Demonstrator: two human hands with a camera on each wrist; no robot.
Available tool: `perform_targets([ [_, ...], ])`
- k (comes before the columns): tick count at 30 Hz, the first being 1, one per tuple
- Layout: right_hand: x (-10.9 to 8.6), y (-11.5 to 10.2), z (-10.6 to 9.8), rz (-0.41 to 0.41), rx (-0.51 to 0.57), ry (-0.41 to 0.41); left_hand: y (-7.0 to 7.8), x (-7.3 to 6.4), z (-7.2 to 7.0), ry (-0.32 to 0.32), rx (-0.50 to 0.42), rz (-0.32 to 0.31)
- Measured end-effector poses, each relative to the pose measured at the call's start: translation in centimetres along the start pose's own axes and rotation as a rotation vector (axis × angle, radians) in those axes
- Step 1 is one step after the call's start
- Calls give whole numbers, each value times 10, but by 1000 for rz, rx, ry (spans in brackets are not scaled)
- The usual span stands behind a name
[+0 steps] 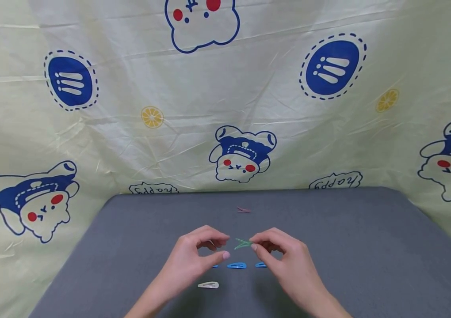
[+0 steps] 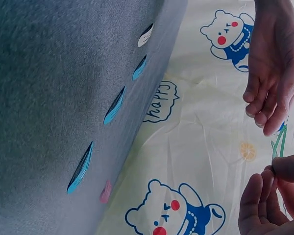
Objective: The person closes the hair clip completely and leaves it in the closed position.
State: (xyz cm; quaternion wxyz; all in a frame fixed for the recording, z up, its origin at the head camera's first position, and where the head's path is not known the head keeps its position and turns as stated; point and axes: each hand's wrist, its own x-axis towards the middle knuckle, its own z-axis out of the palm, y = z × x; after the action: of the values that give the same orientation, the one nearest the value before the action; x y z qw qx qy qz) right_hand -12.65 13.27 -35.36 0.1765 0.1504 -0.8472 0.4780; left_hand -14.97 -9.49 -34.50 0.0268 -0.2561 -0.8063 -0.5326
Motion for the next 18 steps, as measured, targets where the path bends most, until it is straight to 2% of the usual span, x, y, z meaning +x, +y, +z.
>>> perform_targets([
  [7, -2, -5, 3, 27, 8, -5, 2, -2, 5, 6, 17, 31],
  [14, -5, -6, 4, -60, 2, -1, 2, -5, 10, 29, 61, 95],
  [18, -7, -6, 4, -98, 13, -9, 3, -6, 12, 34, 63, 110],
])
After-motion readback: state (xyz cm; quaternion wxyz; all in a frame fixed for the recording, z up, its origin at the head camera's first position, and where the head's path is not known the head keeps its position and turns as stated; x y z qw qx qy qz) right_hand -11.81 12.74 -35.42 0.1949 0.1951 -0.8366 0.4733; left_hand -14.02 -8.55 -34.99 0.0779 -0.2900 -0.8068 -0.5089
